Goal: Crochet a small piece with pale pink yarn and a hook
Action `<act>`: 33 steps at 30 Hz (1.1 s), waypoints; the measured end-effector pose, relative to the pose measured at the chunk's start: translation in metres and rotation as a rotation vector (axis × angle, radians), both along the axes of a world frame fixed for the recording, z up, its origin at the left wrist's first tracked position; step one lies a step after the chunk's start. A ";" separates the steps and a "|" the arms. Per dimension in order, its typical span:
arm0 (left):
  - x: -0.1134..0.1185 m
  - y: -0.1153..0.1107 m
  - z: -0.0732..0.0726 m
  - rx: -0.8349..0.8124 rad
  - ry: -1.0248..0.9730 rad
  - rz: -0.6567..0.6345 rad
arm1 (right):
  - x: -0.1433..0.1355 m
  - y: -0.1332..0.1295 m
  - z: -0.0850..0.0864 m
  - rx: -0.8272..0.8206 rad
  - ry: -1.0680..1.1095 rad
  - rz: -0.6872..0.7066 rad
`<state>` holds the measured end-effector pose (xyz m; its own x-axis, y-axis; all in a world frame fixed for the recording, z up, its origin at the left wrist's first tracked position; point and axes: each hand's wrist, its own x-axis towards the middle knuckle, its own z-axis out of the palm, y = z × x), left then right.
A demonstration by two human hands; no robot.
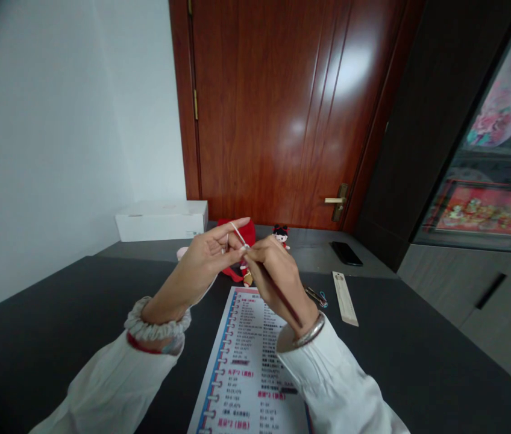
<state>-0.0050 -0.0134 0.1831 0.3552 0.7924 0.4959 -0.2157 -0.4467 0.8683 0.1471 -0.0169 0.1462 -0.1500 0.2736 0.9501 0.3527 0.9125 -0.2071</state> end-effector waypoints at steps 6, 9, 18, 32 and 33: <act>0.002 0.003 -0.003 -0.225 -0.178 -0.226 | -0.004 0.007 -0.012 0.302 -0.030 -0.157; 0.000 0.003 0.000 -0.273 -0.187 -0.295 | -0.008 0.002 -0.005 -0.034 0.243 0.142; -0.016 0.004 0.005 -0.209 -0.042 -0.268 | 0.013 -0.005 0.008 -0.333 0.309 0.452; -0.026 0.015 0.000 -0.233 0.032 -0.496 | 0.026 -0.011 0.011 -0.345 0.134 0.546; -0.027 0.016 -0.001 -0.248 0.034 -0.506 | 0.027 -0.012 0.012 -0.351 0.124 0.551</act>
